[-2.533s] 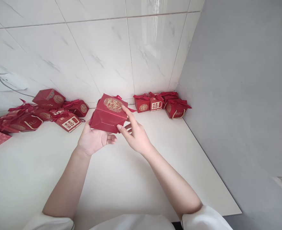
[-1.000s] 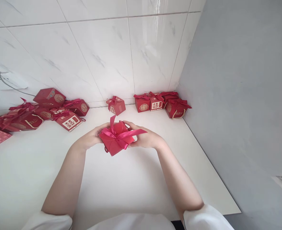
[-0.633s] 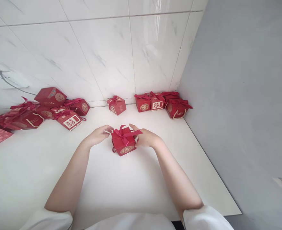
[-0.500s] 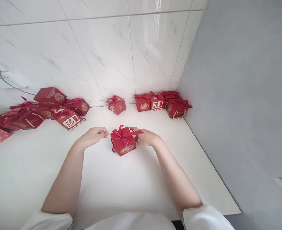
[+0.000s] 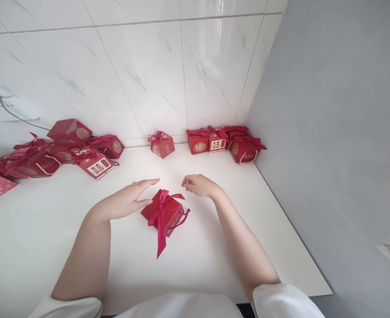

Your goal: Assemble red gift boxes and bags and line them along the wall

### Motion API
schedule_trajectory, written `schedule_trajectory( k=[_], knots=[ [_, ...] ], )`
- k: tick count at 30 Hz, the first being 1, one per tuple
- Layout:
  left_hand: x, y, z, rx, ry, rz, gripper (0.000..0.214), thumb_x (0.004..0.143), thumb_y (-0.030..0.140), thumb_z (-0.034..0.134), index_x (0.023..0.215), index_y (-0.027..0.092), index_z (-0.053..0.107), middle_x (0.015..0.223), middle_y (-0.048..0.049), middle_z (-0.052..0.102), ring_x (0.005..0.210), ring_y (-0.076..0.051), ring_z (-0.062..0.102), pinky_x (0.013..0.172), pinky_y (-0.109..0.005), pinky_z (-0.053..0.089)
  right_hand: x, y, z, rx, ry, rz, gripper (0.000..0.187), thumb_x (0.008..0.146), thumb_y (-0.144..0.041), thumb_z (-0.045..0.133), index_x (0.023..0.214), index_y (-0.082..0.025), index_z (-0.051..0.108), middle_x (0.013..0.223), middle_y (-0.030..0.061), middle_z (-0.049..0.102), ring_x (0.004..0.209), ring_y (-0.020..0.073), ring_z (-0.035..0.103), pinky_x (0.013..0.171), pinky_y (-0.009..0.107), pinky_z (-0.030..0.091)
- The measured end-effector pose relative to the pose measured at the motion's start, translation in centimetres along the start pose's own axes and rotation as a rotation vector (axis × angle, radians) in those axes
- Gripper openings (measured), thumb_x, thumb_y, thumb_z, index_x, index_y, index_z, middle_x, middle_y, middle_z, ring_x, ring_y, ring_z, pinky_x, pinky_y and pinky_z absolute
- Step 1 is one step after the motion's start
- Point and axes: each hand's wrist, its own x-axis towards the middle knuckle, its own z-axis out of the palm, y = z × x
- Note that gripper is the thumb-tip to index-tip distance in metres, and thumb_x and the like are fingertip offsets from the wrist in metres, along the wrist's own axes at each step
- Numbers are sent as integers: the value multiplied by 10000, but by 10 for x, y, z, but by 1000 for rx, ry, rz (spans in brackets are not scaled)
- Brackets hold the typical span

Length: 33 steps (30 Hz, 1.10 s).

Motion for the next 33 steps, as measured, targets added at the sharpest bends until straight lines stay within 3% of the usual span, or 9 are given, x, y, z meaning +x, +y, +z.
schedule_trajectory(
  k=[2,6,11,16,22,26,29,33],
  knots=[
    [-3,2,0,-23,-1,19,616,853,507,539,1431,312,458,1505,-36,446,1376,-321,376,1093,-414,292,-1,-4,1,48,10,-5,279,927,-405,488,944,-202,678,956,68,699,873,201,643,758,311,496],
    [-1,10,7,-20,-32,48,670,795,619,584,1373,285,524,1418,-73,533,1283,-351,475,1016,-396,355,-6,-16,1,101,-117,-116,418,930,-549,459,851,-196,668,851,31,667,799,176,600,713,296,470],
    [9,11,17,1,-42,-17,681,714,603,670,1300,271,571,1263,-96,636,1154,-373,559,906,-378,397,-10,-22,0,181,-227,-192,308,862,-490,597,862,-184,629,747,-12,602,661,129,515,609,250,417],
    [11,4,14,-63,-61,-51,725,709,661,645,1320,283,546,1232,-91,652,1130,-354,582,864,-342,405,-11,-19,2,256,-212,-209,280,818,-360,661,1037,-192,610,761,-16,615,675,134,547,614,248,432],
    [22,-10,13,-102,-118,-61,730,668,685,675,1275,292,575,1247,-93,639,1155,-339,572,869,-329,422,-13,-25,2,226,-222,-147,303,882,-444,597,1066,-204,615,840,22,674,763,162,602,692,291,474],
    [33,-14,13,-139,-220,-74,713,645,688,695,1222,282,591,1244,-90,628,1084,-311,604,836,-326,450,-12,-27,4,310,-231,-215,273,845,-380,659,1047,-202,613,835,5,654,756,146,594,722,298,492],
    [37,-16,13,-133,-259,-53,678,651,688,692,1178,268,611,1197,-78,645,1040,-287,613,817,-326,460,-10,-26,5,395,-160,-294,220,858,-371,643,983,-191,630,875,12,656,791,138,597,765,301,494],
    [39,-16,13,-131,-262,-43,656,649,682,696,1138,250,639,1138,-71,660,986,-270,619,797,-327,464,-11,-25,4,363,-77,-280,199,844,-365,645,898,-174,667,853,27,682,796,153,617,764,307,499]
  ],
)
